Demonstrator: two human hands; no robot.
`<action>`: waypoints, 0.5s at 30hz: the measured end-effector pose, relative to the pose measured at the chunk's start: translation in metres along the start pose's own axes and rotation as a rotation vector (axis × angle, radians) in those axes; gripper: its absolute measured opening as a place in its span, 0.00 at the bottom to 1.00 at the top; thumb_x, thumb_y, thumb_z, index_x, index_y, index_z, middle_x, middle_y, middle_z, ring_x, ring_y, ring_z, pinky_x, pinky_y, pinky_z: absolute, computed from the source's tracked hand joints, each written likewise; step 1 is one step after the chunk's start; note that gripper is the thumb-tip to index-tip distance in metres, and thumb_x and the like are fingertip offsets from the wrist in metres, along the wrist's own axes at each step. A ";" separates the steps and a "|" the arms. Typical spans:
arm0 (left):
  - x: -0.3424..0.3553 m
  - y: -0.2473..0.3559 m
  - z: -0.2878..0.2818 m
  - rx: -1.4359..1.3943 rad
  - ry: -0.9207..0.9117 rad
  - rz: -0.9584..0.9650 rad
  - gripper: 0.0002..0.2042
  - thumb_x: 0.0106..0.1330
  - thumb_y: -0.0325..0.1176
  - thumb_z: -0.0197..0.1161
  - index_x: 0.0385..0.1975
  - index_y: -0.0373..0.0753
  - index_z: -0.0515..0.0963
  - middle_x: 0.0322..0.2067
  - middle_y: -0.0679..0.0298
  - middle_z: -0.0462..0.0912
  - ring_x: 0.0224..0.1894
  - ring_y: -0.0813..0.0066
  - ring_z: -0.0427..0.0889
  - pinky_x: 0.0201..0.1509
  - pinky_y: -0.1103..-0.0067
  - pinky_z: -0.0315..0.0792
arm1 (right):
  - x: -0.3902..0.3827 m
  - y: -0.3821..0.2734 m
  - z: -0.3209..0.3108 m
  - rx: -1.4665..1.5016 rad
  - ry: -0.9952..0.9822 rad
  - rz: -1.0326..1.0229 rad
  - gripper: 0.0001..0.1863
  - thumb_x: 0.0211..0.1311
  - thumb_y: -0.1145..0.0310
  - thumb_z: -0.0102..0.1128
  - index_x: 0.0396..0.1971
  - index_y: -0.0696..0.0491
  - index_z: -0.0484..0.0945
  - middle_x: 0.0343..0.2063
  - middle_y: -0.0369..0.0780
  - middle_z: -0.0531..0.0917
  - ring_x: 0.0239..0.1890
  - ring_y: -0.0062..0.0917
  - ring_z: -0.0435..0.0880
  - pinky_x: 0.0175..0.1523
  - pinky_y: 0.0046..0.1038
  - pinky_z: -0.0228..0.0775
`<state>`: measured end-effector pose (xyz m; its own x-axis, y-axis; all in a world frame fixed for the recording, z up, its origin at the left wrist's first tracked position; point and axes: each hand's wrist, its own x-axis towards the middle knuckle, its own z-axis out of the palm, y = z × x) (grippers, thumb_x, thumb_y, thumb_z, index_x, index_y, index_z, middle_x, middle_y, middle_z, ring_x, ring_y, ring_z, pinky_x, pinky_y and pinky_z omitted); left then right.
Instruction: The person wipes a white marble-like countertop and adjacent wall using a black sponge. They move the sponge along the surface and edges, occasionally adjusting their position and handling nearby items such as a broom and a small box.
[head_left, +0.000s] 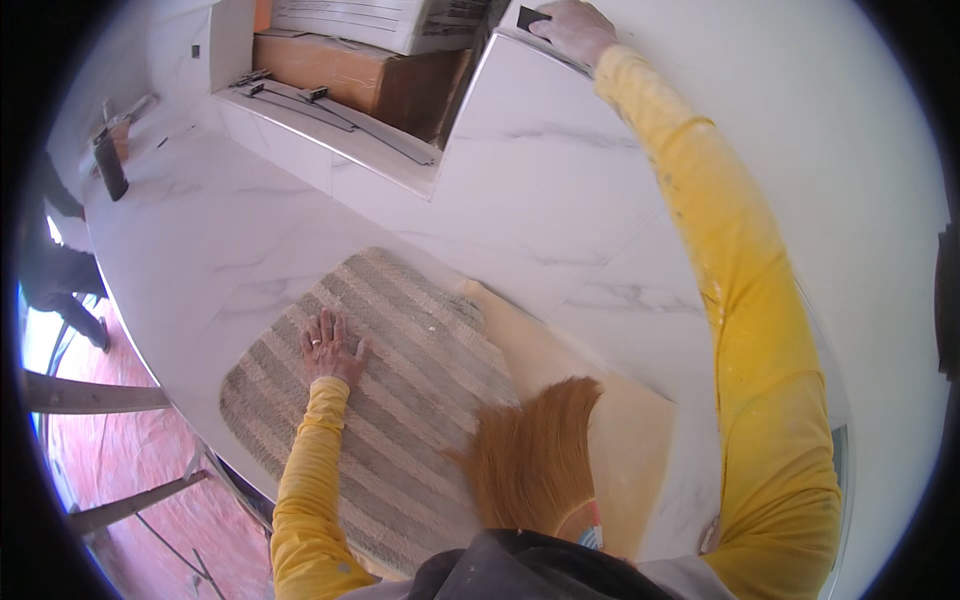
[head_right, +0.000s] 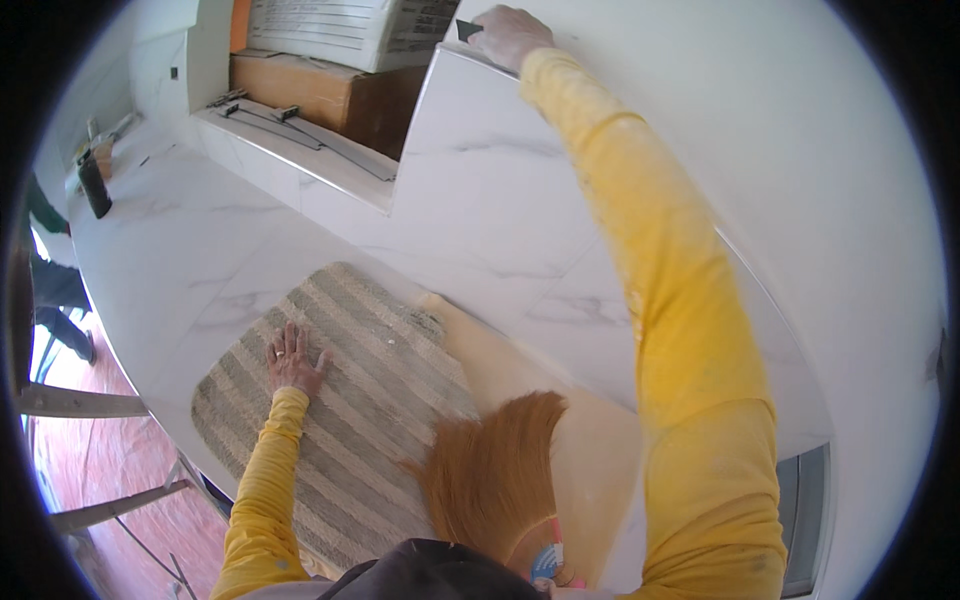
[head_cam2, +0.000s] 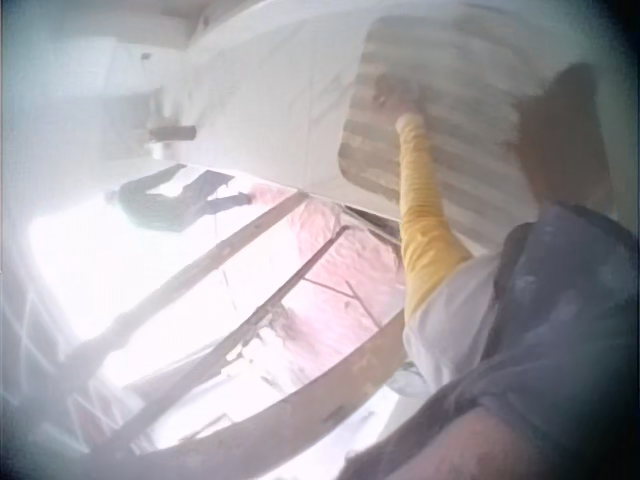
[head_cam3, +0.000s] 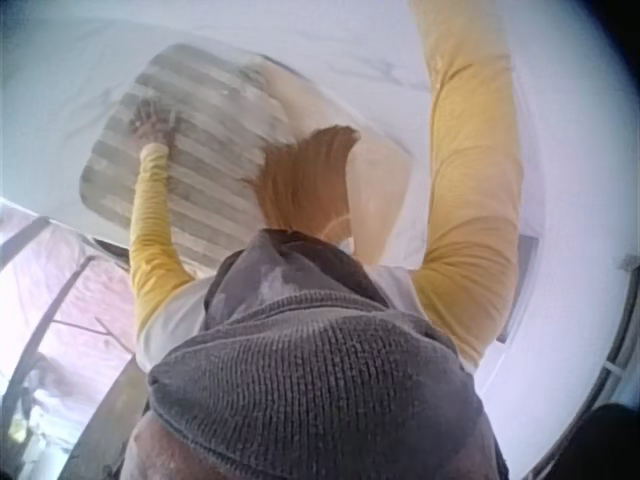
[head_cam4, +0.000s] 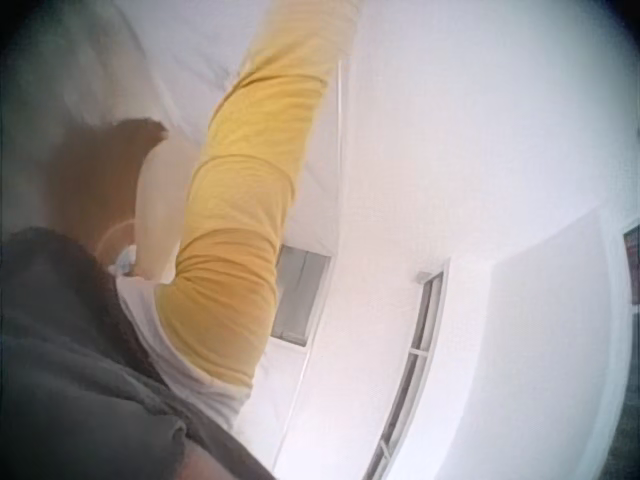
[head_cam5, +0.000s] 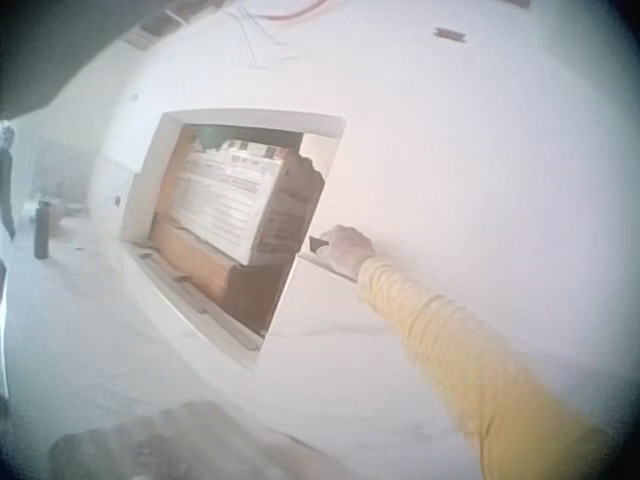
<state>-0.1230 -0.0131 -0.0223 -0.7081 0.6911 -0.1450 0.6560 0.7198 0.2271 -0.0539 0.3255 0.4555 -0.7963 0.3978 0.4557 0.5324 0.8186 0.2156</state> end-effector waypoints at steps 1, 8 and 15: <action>0.000 0.000 -0.001 -0.012 0.011 0.002 0.38 0.71 0.63 0.44 0.76 0.47 0.51 0.78 0.62 0.42 0.79 0.59 0.39 0.81 0.63 0.34 | 0.015 -0.012 0.000 -0.043 -0.008 0.009 0.20 0.54 0.52 0.60 0.39 0.52 0.87 0.39 0.49 0.87 0.45 0.43 0.85 0.52 0.40 0.76; 0.001 0.012 0.005 -0.065 0.026 0.053 0.38 0.71 0.61 0.46 0.76 0.47 0.53 0.78 0.61 0.43 0.79 0.59 0.40 0.81 0.63 0.34 | 0.042 0.070 0.009 -0.076 -0.258 -0.048 0.21 0.57 0.53 0.64 0.45 0.51 0.86 0.40 0.47 0.87 0.45 0.40 0.85 0.53 0.38 0.74; -0.008 0.014 -0.006 -0.012 0.022 -0.002 0.36 0.72 0.60 0.46 0.75 0.47 0.55 0.78 0.61 0.45 0.79 0.59 0.42 0.80 0.63 0.35 | -0.160 0.171 -0.072 0.149 -0.276 0.135 0.25 0.57 0.56 0.67 0.49 0.58 0.83 0.43 0.52 0.86 0.47 0.42 0.84 0.56 0.36 0.72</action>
<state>-0.1100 -0.0087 -0.0119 -0.7147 0.6882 -0.1244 0.6518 0.7200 0.2381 0.1852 0.3717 0.4811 -0.7798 0.5875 0.2165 0.6069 0.7942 0.0309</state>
